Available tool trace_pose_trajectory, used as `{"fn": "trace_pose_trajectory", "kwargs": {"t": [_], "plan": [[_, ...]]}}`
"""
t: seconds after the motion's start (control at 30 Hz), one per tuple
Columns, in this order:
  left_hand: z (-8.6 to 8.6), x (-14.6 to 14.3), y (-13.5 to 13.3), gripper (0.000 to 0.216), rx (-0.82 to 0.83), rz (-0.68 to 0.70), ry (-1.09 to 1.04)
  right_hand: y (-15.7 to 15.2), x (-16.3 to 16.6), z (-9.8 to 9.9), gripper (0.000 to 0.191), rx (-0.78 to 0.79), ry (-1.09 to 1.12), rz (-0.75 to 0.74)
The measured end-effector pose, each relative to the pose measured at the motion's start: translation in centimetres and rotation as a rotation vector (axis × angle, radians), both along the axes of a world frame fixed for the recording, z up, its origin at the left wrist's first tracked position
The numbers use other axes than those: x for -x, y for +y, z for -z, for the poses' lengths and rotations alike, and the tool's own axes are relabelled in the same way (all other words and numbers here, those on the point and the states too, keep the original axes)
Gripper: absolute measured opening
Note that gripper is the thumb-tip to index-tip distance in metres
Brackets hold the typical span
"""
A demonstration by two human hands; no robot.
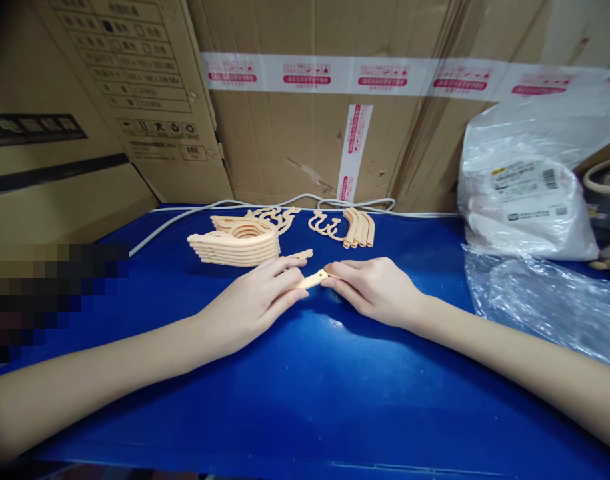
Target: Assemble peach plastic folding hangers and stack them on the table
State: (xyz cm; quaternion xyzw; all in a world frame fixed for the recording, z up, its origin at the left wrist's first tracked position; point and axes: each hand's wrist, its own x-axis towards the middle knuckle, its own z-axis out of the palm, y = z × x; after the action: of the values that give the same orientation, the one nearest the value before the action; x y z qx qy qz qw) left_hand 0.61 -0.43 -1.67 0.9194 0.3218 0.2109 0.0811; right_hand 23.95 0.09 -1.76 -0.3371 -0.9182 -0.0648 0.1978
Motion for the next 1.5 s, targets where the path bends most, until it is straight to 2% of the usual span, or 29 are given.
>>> {"fn": "trace_pose_trajectory", "kwargs": {"t": [0.73,1.17,1.5], "plan": [[-0.06,-0.07,-0.1,0.027,0.031,-0.001,0.061,-0.35,-0.03,0.08,0.033,-0.079,-0.005,0.016],[0.36,0.07,-0.01,0.027,-0.003,0.004,0.06,-0.11,-0.07,0.25,0.029,0.021,0.091,-0.007],[0.27,0.02,-0.07,0.026,-0.02,0.004,0.058,-0.42,0.02,0.15,0.031,-0.084,0.072,0.004]]}}
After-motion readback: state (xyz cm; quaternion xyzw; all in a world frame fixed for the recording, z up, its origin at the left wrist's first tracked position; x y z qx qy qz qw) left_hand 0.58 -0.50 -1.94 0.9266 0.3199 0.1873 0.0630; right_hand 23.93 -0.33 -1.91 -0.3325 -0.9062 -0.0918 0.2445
